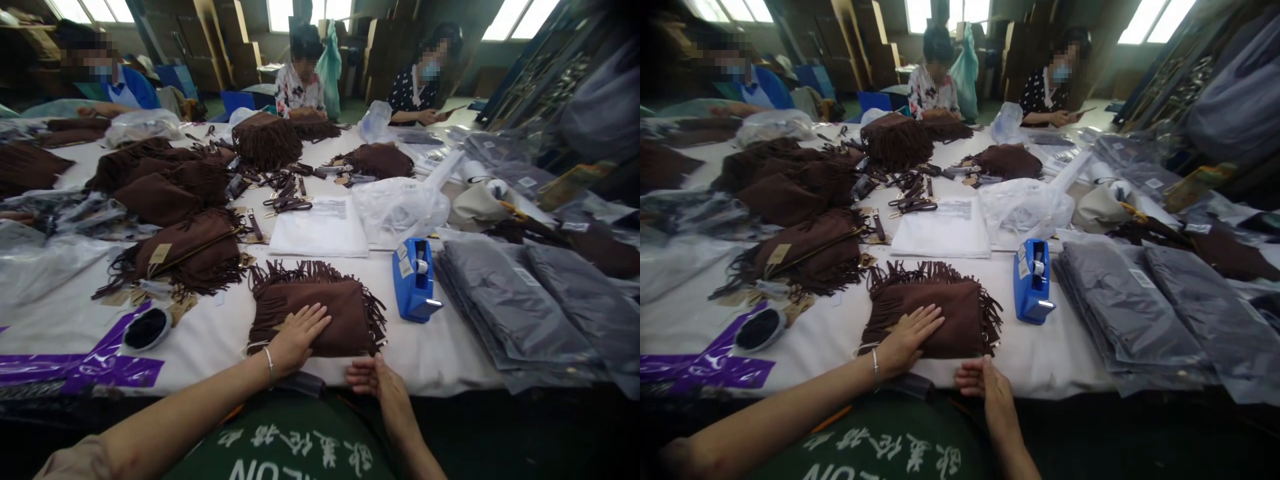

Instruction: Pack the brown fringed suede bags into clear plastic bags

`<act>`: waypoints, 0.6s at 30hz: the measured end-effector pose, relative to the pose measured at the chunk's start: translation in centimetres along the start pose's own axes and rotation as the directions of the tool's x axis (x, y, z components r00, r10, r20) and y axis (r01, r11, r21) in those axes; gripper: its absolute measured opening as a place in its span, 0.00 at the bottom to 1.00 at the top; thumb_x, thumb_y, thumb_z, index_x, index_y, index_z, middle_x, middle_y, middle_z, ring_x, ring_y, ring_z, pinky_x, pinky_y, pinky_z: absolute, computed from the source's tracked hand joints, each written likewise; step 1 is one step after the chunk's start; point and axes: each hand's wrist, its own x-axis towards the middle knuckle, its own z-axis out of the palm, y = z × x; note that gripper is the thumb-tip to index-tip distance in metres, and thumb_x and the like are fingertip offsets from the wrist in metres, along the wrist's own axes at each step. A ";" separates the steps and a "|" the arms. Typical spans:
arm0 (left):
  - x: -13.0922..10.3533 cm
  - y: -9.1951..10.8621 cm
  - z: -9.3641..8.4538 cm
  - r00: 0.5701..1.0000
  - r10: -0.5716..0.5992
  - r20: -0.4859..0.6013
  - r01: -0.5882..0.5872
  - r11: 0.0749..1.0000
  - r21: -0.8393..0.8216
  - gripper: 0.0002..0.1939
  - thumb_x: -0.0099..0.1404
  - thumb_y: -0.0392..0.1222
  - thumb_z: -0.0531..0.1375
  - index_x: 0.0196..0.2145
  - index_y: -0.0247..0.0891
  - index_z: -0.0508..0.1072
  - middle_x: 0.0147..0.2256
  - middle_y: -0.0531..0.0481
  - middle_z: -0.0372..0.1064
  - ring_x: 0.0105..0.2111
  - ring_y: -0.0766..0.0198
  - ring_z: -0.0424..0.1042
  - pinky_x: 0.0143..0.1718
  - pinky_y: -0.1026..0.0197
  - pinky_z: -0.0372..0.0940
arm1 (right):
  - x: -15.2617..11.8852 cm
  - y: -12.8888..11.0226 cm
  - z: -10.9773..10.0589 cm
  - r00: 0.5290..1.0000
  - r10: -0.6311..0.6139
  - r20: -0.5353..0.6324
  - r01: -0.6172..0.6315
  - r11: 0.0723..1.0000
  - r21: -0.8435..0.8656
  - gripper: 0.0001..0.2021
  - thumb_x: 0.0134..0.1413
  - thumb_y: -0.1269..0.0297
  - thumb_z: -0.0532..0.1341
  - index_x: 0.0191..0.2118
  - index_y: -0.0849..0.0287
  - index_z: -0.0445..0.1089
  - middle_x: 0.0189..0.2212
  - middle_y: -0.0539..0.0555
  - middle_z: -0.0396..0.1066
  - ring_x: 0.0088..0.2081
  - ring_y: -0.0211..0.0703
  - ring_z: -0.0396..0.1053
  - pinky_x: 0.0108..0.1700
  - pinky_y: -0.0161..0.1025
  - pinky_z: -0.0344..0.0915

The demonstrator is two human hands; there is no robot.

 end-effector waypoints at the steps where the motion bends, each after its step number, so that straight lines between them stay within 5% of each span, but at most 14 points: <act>1: -0.1 -0.1 -0.2 1.000 0.006 -0.009 -0.007 1.000 -0.020 0.46 0.45 0.25 0.51 0.63 0.40 0.45 0.65 0.50 0.37 0.65 0.59 0.34 0.65 0.46 0.36 | 0.1 -0.2 0.4 0.993 0.034 0.111 -0.043 0.996 0.079 0.32 0.57 0.41 0.42 0.46 0.66 0.67 0.42 0.66 0.73 0.42 0.51 0.72 0.48 0.53 0.68; 4: -0.5 -0.3 -1.0 0.999 0.014 -0.052 -0.017 0.998 -0.065 0.47 0.45 0.24 0.48 0.63 0.41 0.43 0.65 0.51 0.38 0.65 0.60 0.36 0.65 0.44 0.37 | 1.6 -1.9 2.2 0.950 -0.079 0.302 -0.035 0.935 0.352 0.36 0.57 0.40 0.35 0.55 0.62 0.60 0.55 0.64 0.63 0.55 0.49 0.64 0.58 0.55 0.58; 8: -1.1 -0.1 -1.4 0.993 0.029 -0.116 -0.037 0.997 -0.066 0.48 0.43 0.24 0.47 0.63 0.41 0.43 0.65 0.50 0.39 0.65 0.59 0.37 0.64 0.42 0.40 | 5.7 -4.7 3.5 0.953 -0.167 0.253 -0.026 0.786 0.618 0.36 0.53 0.36 0.40 0.55 0.56 0.62 0.56 0.57 0.63 0.58 0.48 0.59 0.59 0.54 0.58; 12: -1.5 0.3 -1.0 0.993 0.035 -0.112 -0.039 0.999 -0.027 0.49 0.42 0.23 0.47 0.63 0.41 0.44 0.65 0.50 0.41 0.65 0.59 0.36 0.64 0.41 0.41 | 9.8 -6.4 2.2 0.962 -0.218 0.161 0.039 0.698 0.715 0.38 0.49 0.32 0.43 0.53 0.56 0.64 0.52 0.57 0.67 0.56 0.50 0.61 0.59 0.55 0.58; 15: -1.6 0.4 -0.6 0.995 0.051 -0.083 -0.053 0.999 -0.014 0.49 0.42 0.23 0.47 0.63 0.41 0.45 0.64 0.49 0.42 0.65 0.58 0.36 0.63 0.40 0.42 | 11.3 -7.6 0.9 0.929 -0.360 0.082 0.243 0.764 0.598 0.39 0.50 0.33 0.40 0.56 0.56 0.60 0.55 0.56 0.64 0.56 0.49 0.61 0.60 0.54 0.57; 18: -1.6 0.2 -0.1 0.993 0.100 -0.063 -0.101 0.995 -0.012 0.48 0.42 0.23 0.48 0.62 0.40 0.46 0.64 0.48 0.42 0.65 0.58 0.37 0.63 0.40 0.43 | 11.5 -8.5 0.9 0.844 -0.520 0.131 0.506 0.853 0.126 0.36 0.55 0.37 0.33 0.61 0.52 0.50 0.60 0.54 0.56 0.59 0.45 0.57 0.62 0.54 0.52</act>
